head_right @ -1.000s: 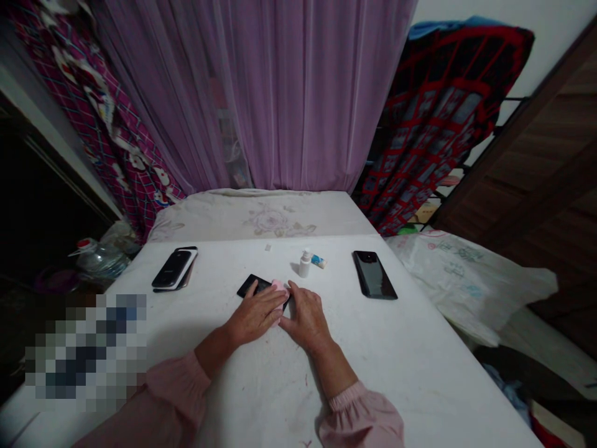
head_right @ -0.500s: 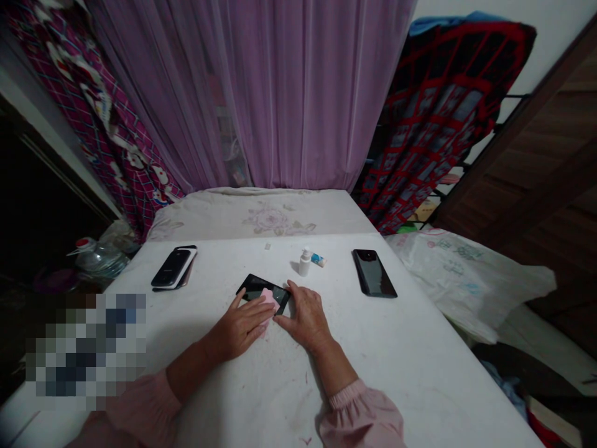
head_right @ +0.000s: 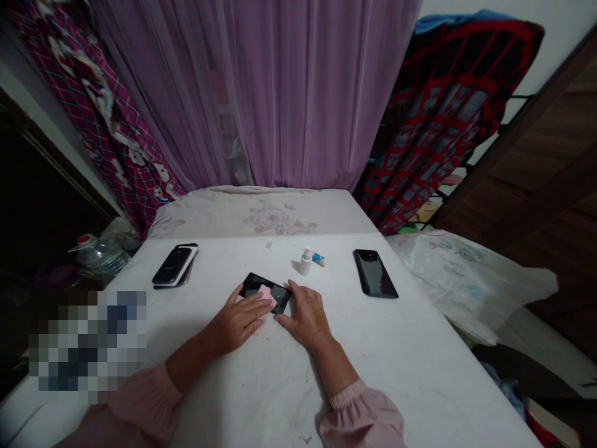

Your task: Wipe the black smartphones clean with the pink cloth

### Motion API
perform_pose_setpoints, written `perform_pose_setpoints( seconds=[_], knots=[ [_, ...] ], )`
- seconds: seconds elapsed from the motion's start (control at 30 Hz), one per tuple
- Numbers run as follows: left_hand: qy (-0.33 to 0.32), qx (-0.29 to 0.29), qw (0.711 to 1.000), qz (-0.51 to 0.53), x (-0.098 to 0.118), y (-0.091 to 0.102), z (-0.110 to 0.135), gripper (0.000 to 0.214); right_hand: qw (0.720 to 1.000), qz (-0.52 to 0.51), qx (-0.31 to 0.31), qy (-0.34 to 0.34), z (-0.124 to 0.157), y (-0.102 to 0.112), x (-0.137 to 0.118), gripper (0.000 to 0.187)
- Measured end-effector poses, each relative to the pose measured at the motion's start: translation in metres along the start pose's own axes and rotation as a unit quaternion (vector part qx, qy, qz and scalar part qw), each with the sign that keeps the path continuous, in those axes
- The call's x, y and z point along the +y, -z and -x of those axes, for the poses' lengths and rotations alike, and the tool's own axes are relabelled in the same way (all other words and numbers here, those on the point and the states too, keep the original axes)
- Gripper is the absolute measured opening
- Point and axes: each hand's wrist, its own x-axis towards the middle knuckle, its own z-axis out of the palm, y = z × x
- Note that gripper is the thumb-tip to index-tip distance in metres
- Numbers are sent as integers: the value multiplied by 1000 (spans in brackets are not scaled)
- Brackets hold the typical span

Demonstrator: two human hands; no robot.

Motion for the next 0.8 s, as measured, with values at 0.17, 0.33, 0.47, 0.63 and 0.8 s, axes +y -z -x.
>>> perform_pose_setpoints(
  seconds=[0.17,0.33,0.47,0.63,0.8],
  knots=[
    [42,-2,998,-36,-19,6,18,40,1000,-11,-7,-5,-1,1,-1,77],
    [66,5,996,-61,-29,10,27,41,1000,-18,-12,-19,-2,3,-2,76],
    [88,16,994,-63,-29,4,32,42,999,-22,-24,-26,-2,3,-2,76],
    [82,8,995,-62,-26,1,31,43,999,-12,-9,-40,-2,1,3,70],
    [90,12,993,-74,-21,2,27,43,999,2,2,-34,-1,1,10,64]
  ],
)
